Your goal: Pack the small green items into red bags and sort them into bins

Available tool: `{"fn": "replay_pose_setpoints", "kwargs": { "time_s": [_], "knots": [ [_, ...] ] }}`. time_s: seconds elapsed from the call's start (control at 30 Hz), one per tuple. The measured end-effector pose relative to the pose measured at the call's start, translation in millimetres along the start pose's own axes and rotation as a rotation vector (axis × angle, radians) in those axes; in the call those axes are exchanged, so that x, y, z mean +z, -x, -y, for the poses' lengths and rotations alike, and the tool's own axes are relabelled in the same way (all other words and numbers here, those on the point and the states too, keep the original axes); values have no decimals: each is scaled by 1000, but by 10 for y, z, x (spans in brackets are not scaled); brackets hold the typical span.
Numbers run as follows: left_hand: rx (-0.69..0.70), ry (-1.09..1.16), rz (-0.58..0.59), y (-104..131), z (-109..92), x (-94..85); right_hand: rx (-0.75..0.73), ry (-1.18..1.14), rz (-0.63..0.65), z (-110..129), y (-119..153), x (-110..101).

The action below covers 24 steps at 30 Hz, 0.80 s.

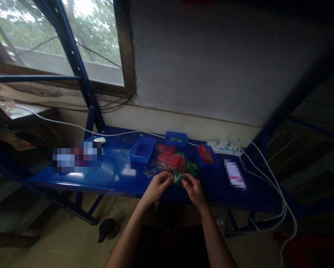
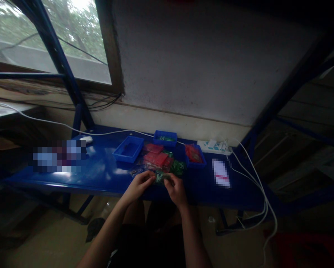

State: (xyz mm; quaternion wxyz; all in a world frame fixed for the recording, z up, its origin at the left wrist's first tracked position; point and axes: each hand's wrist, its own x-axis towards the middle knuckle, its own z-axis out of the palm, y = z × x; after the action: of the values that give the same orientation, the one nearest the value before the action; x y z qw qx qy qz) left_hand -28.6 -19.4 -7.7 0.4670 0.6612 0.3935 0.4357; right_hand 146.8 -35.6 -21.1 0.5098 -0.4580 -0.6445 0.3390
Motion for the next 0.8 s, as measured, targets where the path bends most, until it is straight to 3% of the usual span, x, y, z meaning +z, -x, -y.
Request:
{"fn": "replay_pose_setpoints", "kwargs": {
  "time_s": [0.23,0.5,0.8],
  "knots": [
    [-8,24,-1,3,-28,3,-23,3,1,28,5,-1],
    [47,-51,-45,1,-28,-23,-123,75,-110,28,-13,-14],
    [31,-51,-55,-3,-22,-22,-58,62,-86,56,-2,-24]
  ]
}}
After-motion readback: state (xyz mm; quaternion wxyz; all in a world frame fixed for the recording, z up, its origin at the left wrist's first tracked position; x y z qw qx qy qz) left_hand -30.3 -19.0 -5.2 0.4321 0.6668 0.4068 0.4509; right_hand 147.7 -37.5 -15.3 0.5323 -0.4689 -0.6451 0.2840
